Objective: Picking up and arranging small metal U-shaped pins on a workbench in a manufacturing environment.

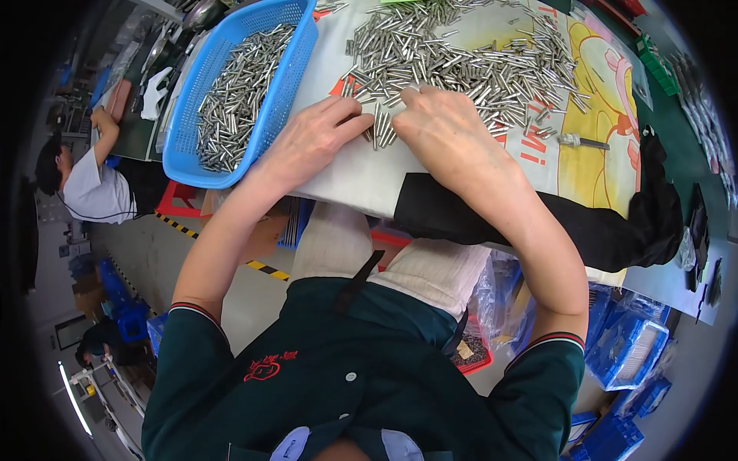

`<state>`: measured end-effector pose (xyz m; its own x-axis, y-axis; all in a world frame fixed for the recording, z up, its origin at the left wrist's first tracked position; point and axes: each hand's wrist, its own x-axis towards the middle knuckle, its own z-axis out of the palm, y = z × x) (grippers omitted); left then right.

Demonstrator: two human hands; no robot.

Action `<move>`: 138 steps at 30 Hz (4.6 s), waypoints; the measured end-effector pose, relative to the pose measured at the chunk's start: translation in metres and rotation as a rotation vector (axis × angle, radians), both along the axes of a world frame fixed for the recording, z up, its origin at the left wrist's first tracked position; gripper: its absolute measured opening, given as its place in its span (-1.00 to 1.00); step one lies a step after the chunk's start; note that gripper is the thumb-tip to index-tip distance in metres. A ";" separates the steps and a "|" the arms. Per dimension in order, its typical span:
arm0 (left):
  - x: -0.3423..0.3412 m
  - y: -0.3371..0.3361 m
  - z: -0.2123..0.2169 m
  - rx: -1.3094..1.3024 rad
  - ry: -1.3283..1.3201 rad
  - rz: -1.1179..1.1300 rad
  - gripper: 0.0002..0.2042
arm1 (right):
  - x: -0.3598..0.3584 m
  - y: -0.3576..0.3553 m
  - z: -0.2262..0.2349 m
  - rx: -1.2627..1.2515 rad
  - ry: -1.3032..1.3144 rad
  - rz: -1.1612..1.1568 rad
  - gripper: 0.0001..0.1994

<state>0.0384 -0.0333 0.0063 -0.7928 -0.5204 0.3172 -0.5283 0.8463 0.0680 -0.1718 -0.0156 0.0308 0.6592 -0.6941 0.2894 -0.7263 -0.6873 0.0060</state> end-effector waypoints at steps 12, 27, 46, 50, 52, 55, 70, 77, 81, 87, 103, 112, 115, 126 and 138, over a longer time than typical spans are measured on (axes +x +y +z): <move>-0.010 0.001 -0.003 -0.122 -0.075 -0.032 -0.85 | -0.002 0.007 -0.009 -0.087 0.172 0.061 -0.98; -0.016 0.004 -0.014 -0.145 0.021 0.047 -0.85 | 0.006 0.003 -0.012 -0.098 0.298 -0.031 -0.98; -0.032 0.010 0.008 1.384 1.006 0.246 -0.84 | -0.001 -0.002 0.045 0.328 -0.610 -0.004 -0.86; -0.034 0.009 0.007 1.401 1.114 0.242 -0.86 | 0.004 -0.006 0.041 0.405 -0.573 0.112 -0.86; -0.034 0.008 0.007 1.418 1.135 0.253 -0.86 | 0.004 -0.008 0.035 0.340 -0.558 0.113 -0.87; -0.039 0.006 0.009 1.587 1.294 0.294 -0.86 | 0.003 -0.013 0.029 0.334 -0.604 0.081 -0.84; -0.086 -0.031 -0.008 0.447 1.249 0.200 -0.81 | -0.013 -0.042 -0.012 -0.187 -0.935 -0.067 -0.72; -0.087 -0.028 -0.004 0.349 1.217 0.211 -0.81 | -0.010 -0.040 -0.018 -0.171 -1.003 -0.095 -0.72; -0.087 -0.027 -0.004 0.343 1.197 0.225 -0.81 | -0.009 -0.039 -0.019 -0.122 -1.037 -0.117 -0.75; -0.084 -0.027 -0.005 0.376 1.191 0.219 -0.81 | -0.007 -0.038 -0.020 -0.100 -1.057 -0.121 -0.78; -0.087 -0.022 -0.006 0.889 1.361 0.173 -0.82 | -0.013 -0.035 -0.011 0.198 -1.111 -0.234 -0.90; -0.079 -0.026 -0.003 1.366 1.338 0.162 -0.82 | -0.023 -0.039 -0.006 0.574 -1.103 -0.391 -0.85; -0.078 -0.027 -0.003 1.452 1.338 0.157 -0.81 | -0.024 -0.039 -0.008 0.553 -1.056 -0.410 -0.85; -0.074 -0.027 0.000 1.600 1.275 0.206 -0.83 | -0.029 -0.037 0.001 0.745 -1.024 -0.434 -0.87; -0.073 -0.026 0.003 1.631 1.267 0.180 -0.84 | -0.030 -0.039 -0.003 0.708 -1.032 -0.415 -0.83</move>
